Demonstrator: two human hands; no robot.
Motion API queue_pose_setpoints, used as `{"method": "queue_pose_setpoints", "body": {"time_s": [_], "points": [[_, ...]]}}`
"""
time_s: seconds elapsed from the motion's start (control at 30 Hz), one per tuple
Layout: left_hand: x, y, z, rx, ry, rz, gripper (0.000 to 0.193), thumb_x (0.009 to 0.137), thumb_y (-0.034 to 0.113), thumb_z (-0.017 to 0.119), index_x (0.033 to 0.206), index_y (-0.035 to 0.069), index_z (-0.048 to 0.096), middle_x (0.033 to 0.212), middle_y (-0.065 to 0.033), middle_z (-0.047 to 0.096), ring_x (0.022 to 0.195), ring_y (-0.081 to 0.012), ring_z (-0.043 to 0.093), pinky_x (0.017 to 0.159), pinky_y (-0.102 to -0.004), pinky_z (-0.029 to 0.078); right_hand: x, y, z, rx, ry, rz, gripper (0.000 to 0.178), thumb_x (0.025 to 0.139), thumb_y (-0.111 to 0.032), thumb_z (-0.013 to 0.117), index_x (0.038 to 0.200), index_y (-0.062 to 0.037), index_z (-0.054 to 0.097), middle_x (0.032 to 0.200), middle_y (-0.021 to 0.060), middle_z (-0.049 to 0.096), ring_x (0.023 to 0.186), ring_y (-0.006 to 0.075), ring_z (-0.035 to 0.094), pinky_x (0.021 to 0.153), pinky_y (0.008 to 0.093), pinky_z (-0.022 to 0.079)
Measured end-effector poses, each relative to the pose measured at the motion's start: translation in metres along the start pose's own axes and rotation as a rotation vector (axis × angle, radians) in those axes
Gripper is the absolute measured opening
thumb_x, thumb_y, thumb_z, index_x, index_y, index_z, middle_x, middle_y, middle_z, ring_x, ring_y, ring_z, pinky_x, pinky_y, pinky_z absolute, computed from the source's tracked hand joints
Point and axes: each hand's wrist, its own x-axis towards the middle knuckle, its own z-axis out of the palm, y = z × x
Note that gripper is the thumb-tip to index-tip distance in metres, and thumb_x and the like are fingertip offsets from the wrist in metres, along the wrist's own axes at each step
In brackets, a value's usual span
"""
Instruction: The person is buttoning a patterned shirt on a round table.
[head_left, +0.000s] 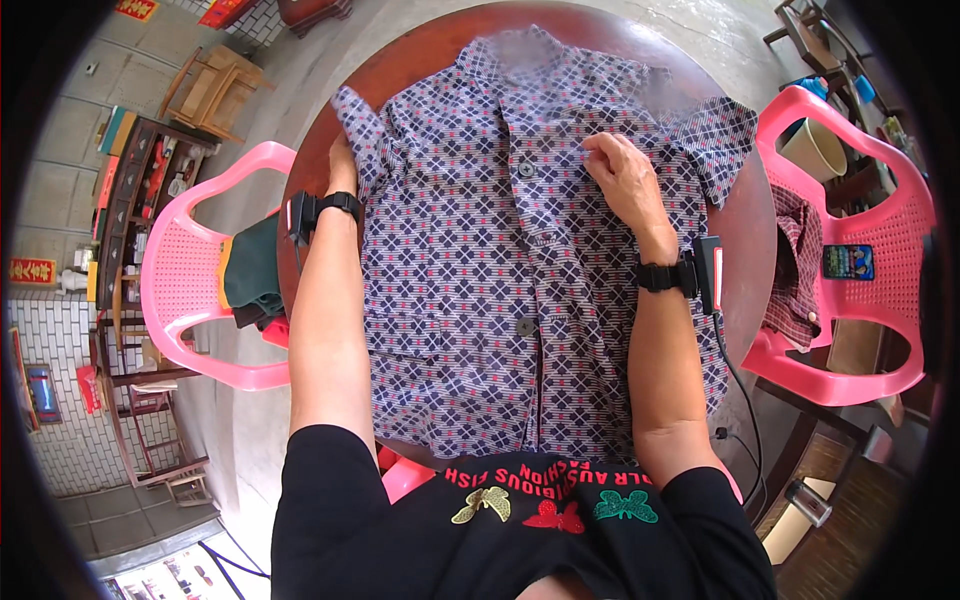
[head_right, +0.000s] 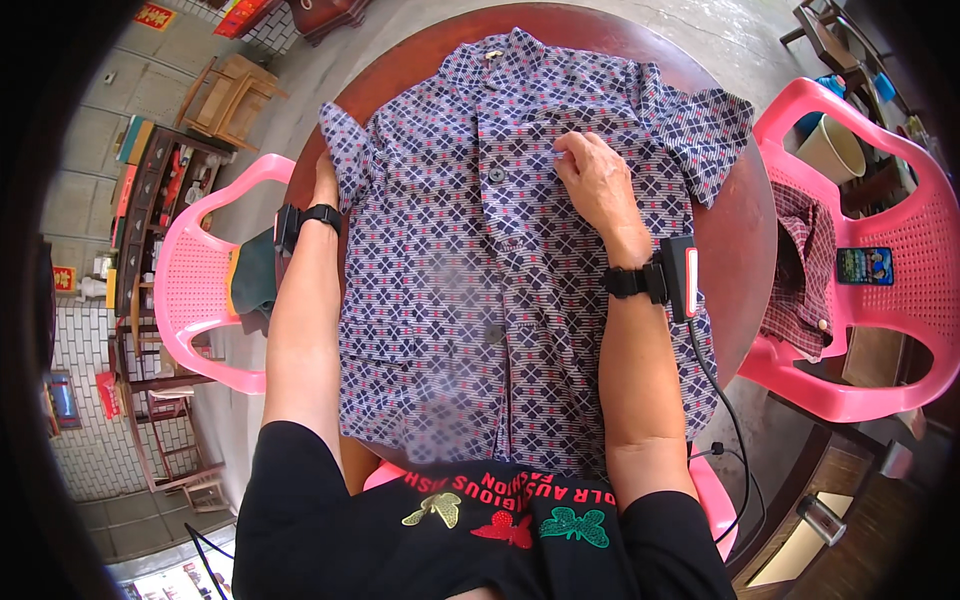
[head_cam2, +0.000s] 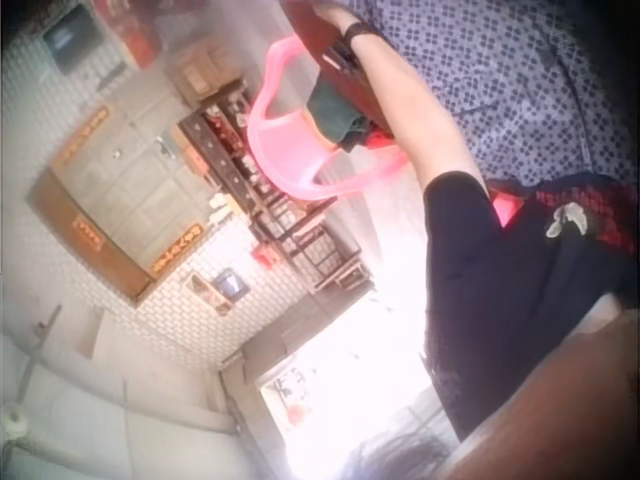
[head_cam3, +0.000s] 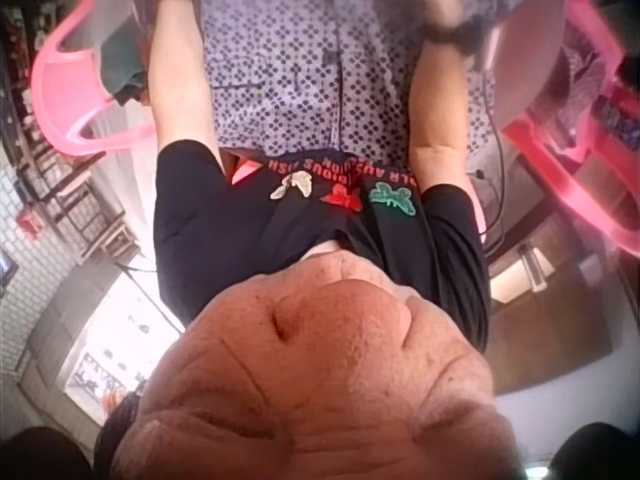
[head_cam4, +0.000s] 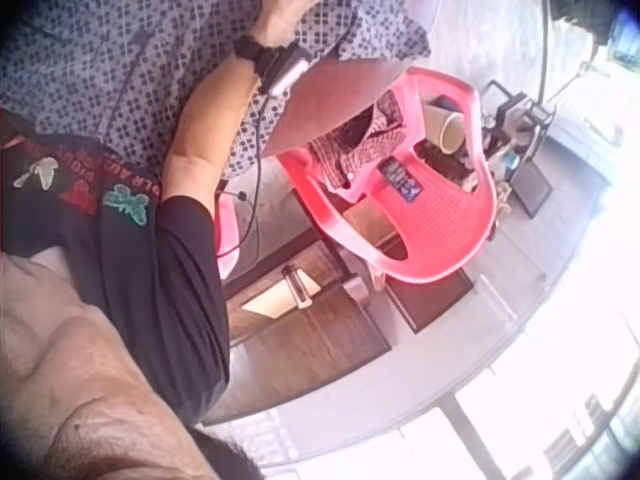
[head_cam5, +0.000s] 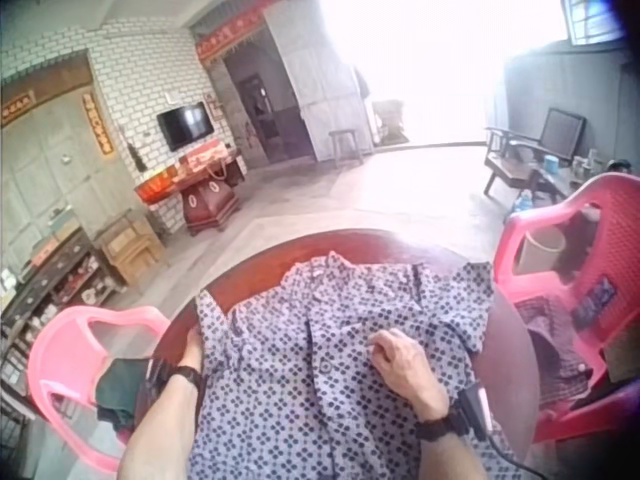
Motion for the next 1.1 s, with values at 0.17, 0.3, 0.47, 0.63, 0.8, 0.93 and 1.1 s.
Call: {"method": "queue_pose_setpoints", "body": {"time_s": [0.17, 0.3, 0.47, 0.63, 0.8, 0.93, 1.1], "points": [[-0.019, 0.005, 0.071, 1.001, 0.018, 0.289, 0.037, 0.079, 0.024, 0.063, 0.114, 0.011, 0.065, 0.100, -0.0149, 0.068, 0.097, -0.0290, 0.064, 0.085, -0.0383, 0.048, -0.007, 0.015, -0.004, -0.061, 0.012, 0.024, 0.013, 0.085, -0.010, 0.058, 0.096, -0.0051, 0.061, 0.088, 0.0121, 0.060, 0.078, 0.0308, 0.061, 0.071, 0.0389, 0.049], [-0.031, 0.028, 0.075, 1.132, 0.061, 0.339, 0.030, 0.074, 0.025, 0.067, 0.099, 0.008, 0.066, 0.094, -0.0143, 0.068, 0.092, -0.0310, 0.064, 0.081, -0.0389, 0.049, -0.004, 0.007, -0.002, -0.044, 0.005, 0.017, 0.012, 0.086, -0.010, 0.057, 0.096, -0.0052, 0.061, 0.088, 0.0123, 0.060, 0.079, 0.0310, 0.061, 0.071, 0.0391, 0.049], [-0.019, 0.025, 0.052, 0.900, 0.234, 0.291, 0.021, 0.073, 0.023, 0.073, 0.088, 0.010, 0.068, 0.087, -0.0100, 0.070, 0.084, -0.0249, 0.066, 0.078, -0.0368, 0.050, -0.003, 0.007, -0.003, -0.042, 0.010, 0.007, 0.012, 0.086, -0.010, 0.057, 0.096, -0.0055, 0.062, 0.089, 0.0123, 0.061, 0.080, 0.0313, 0.061, 0.072, 0.0394, 0.049], [0.005, 0.040, -0.035, 0.752, 0.260, 0.297, 0.018, 0.079, 0.014, 0.068, 0.095, 0.005, 0.067, 0.090, -0.0106, 0.070, 0.084, -0.0210, 0.066, 0.077, -0.0327, 0.050, 0.000, 0.002, 0.002, 0.049, -0.003, -0.014, 0.014, 0.086, -0.010, 0.057, 0.098, -0.0053, 0.061, 0.091, 0.0122, 0.061, 0.082, 0.0310, 0.061, 0.074, 0.0395, 0.049], [-0.028, 0.058, -0.044, 0.746, 0.196, -0.002, 0.010, 0.083, 0.014, 0.063, 0.093, 0.011, 0.061, 0.070, 0.0014, 0.057, 0.053, -0.0080, 0.052, 0.041, -0.0234, 0.039, -0.002, 0.008, -0.002, -0.001, -0.020, -0.003, 0.014, 0.085, -0.010, 0.058, 0.098, -0.0045, 0.062, 0.092, 0.0123, 0.062, 0.082, 0.0302, 0.061, 0.074, 0.0382, 0.049], [-0.053, 0.042, -0.028, 0.669, 0.084, -0.112, 0.022, 0.082, 0.025, 0.068, 0.098, 0.009, 0.064, 0.076, 0.0009, 0.061, 0.064, -0.0071, 0.055, 0.050, -0.0249, 0.042, -0.002, 0.009, 0.000, 0.025, -0.024, 0.000, 0.015, 0.084, -0.009, 0.059, 0.098, -0.0037, 0.062, 0.091, 0.0122, 0.061, 0.081, 0.0286, 0.062, 0.072, 0.0364, 0.050], [-0.044, 0.022, -0.033, 0.712, 0.054, 0.074, 0.027, 0.080, 0.025, 0.071, 0.097, 0.005, 0.066, 0.084, -0.0022, 0.064, 0.072, -0.0105, 0.057, 0.062, -0.0294, 0.046, 0.000, 0.002, 0.002, 0.042, -0.039, -0.018, 0.016, 0.083, -0.008, 0.060, 0.098, -0.0036, 0.062, 0.091, 0.0118, 0.061, 0.081, 0.0275, 0.062, 0.072, 0.0355, 0.050]]}}
